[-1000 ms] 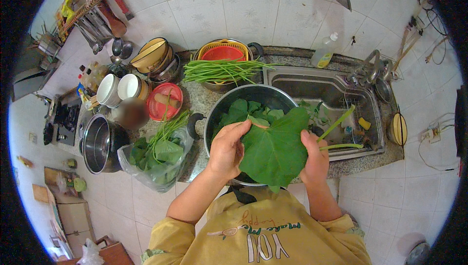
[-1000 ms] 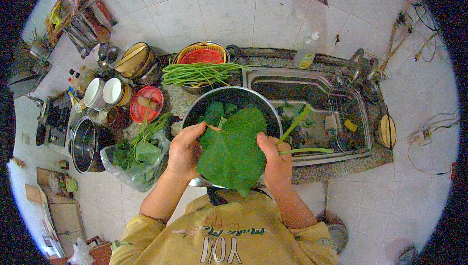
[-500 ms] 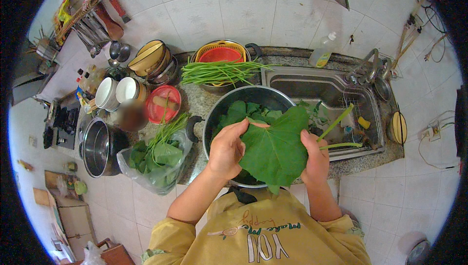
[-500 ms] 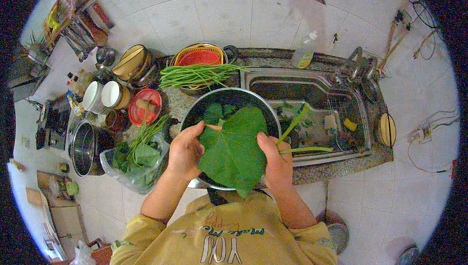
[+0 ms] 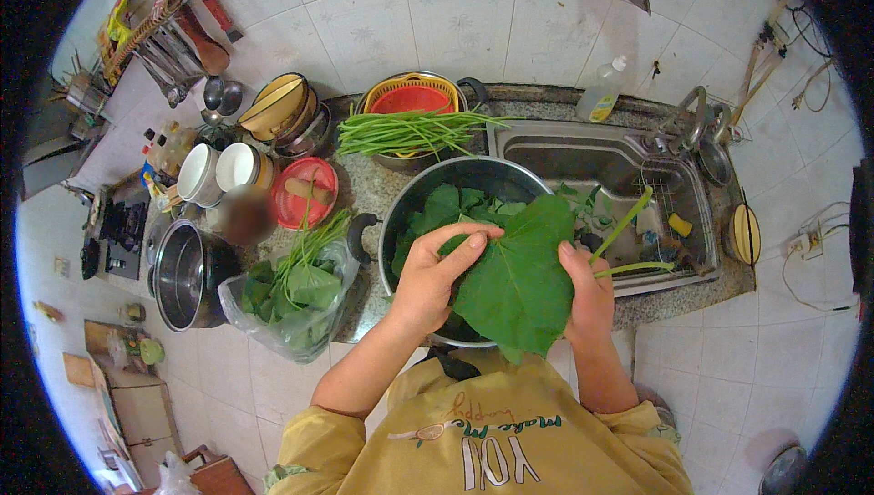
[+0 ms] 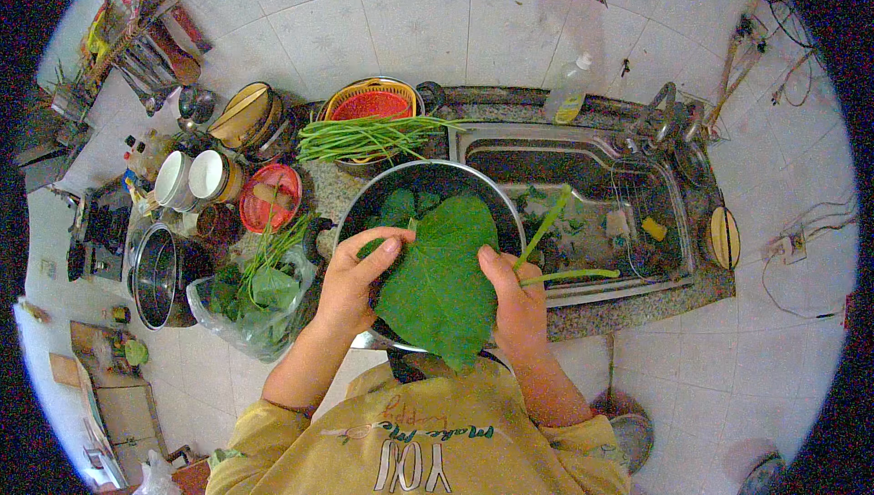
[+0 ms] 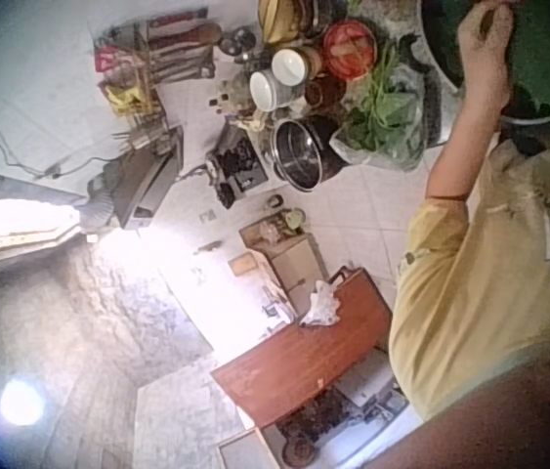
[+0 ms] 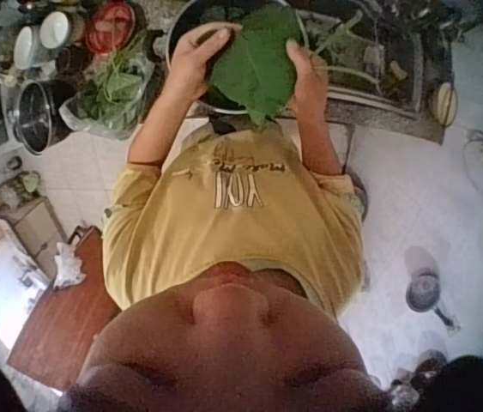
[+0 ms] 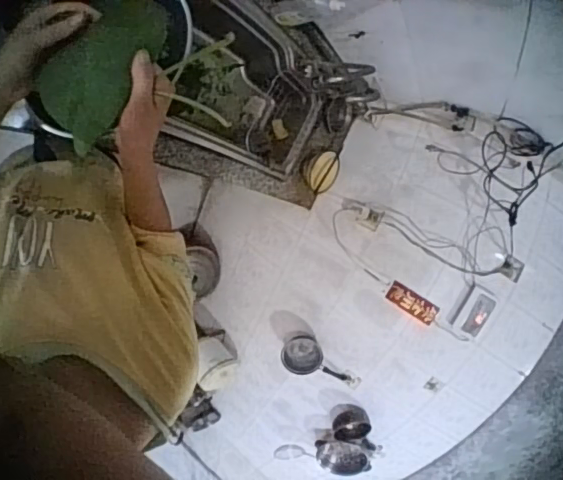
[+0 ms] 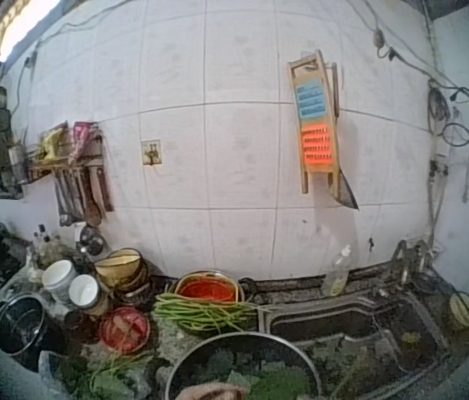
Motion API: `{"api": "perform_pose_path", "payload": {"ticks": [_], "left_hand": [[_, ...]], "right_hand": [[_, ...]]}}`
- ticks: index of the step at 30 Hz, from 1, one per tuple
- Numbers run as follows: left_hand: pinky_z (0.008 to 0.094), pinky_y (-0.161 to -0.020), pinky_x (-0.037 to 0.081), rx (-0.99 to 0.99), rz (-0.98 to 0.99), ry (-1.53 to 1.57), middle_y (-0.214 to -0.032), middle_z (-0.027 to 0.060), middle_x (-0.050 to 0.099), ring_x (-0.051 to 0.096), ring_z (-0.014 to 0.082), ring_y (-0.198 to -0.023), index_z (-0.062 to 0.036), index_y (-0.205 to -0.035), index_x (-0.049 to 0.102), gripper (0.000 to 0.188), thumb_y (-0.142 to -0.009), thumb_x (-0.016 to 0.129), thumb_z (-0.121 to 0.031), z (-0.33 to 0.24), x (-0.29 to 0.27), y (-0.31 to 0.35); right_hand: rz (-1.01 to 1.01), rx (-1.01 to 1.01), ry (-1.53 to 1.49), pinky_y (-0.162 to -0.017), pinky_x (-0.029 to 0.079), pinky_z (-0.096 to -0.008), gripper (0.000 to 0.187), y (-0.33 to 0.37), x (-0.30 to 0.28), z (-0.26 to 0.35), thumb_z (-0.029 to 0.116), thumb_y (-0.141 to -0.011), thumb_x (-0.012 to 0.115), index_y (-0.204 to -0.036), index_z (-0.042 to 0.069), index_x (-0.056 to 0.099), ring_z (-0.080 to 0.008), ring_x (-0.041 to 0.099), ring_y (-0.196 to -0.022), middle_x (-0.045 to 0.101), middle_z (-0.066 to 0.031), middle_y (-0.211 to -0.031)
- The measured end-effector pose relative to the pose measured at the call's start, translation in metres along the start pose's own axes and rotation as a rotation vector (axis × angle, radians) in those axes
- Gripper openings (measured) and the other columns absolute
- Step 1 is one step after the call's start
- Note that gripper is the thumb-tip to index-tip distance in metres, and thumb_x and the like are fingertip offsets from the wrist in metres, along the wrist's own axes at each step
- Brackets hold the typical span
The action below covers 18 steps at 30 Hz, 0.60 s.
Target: The person stands at a kitchen sink and repeatedly picks up leafy green vegetables, plucks the leaves from the stems by hand, and places the leaves into a metal bowl. The stems are discarded into the sink. The person continues this process for the duration of the clip.
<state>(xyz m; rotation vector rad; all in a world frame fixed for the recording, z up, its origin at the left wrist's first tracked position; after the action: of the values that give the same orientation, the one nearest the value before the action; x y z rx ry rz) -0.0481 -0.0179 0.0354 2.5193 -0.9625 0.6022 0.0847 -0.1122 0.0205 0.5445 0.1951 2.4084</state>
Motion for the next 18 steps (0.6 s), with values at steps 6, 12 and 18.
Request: {"api": "perform_pose_path", "payload": {"ticks": [6, 12, 18], "left_hand": [[0.0218, -0.066, 0.044, 0.289, 0.052, -0.601, -0.08, 0.002, 0.06, 0.054, 0.0076, -0.074, 0.0001, -0.091, 0.06, 0.016, -0.079, 0.06, -0.011, -0.006, -0.004, -0.001], [0.0192, -0.062, 0.043, 0.028, 0.134, -0.621, -0.074, 0.0012, 0.059, 0.052, 0.0048, -0.066, 0.0019, -0.091, 0.059, 0.015, -0.079, 0.06, -0.007, 0.002, -0.004, 0.001], [0.0185, -0.047, 0.041, -0.065, 0.189, -0.594, -0.067, 0.0007, 0.057, 0.05, 0.0035, -0.057, 0.0021, -0.087, 0.056, 0.013, -0.08, 0.059, -0.009, 0.011, -0.003, 0.001]], "right_hand": [[-0.023, 0.055, 0.037, -0.053, 0.043, -0.023, 0.029, -0.006, -0.008, 0.002, 0.031, -0.079, 0.056, -0.076, 0.003, 0.061, -0.0106, 0.054, -0.057, 0.06, -0.0038, -0.069], [-0.003, 0.128, -0.078, -0.053, 0.044, -0.0224, 0.027, -0.011, -0.01, -0.003, 0.029, -0.077, 0.061, -0.079, 0.002, 0.06, -0.0112, 0.056, -0.058, 0.061, -0.0046, -0.071], [0.046, 0.147, -0.074, -0.053, 0.044, -0.0216, 0.025, -0.008, -0.006, -0.002, 0.027, -0.078, 0.06, -0.08, 0.003, 0.062, -0.0095, 0.056, -0.057, 0.061, -0.0031, -0.071]]}}
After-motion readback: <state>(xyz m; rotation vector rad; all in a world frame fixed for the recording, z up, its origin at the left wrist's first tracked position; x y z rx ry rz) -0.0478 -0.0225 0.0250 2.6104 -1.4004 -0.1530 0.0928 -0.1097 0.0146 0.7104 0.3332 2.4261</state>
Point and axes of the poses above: each hand's wrist, its own y-axis away from the middle knuckle, its own x-axis out of the palm, z = x × y, the point moved 5 cm from there along -y, towards the middle knuckle
